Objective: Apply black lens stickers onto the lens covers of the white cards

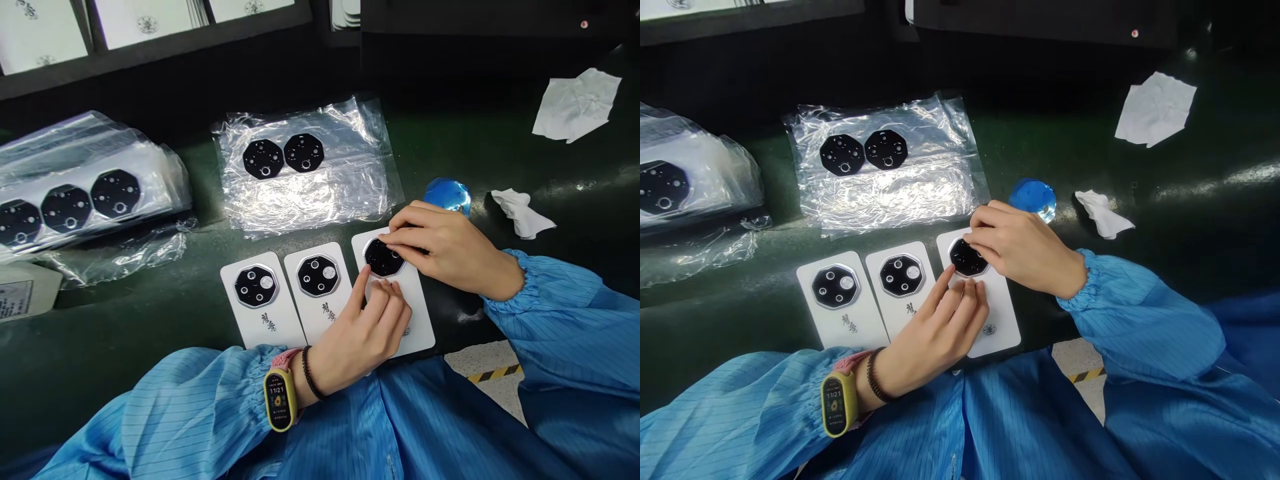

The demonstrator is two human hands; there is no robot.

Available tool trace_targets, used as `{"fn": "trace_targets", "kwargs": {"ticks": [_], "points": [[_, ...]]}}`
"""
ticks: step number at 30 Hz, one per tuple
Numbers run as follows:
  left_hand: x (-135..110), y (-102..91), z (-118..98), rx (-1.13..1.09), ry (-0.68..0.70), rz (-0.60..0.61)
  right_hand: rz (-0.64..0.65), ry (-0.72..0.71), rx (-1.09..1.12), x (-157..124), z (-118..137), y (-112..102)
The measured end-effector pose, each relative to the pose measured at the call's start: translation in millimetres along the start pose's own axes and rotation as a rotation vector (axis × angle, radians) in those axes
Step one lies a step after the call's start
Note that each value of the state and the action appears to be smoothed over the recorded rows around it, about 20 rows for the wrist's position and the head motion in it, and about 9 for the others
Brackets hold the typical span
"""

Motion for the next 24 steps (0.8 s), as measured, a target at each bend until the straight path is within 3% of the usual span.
{"fn": "trace_targets", "kwargs": {"ticks": [14,24], "points": [[0.5,-0.7,-0.1,-0.009,-0.001,0.006,0.012,-0.052,-0.081,0.4,7.8,-1.9],[1.5,-1.0,0.0,-0.015,-0.007,-0.007,0.168,-0.242,-0.412,7.8,32.5,8.1]]}}
Point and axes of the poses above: each hand's wrist, its own x-axis towards the middle knuckle, its own y-axis out of the palm, z = x × y, the point moved 8 cm from there along x, towards the middle knuckle, and after that the axes turned 14 degrees about -y, right-handed, at the moved point
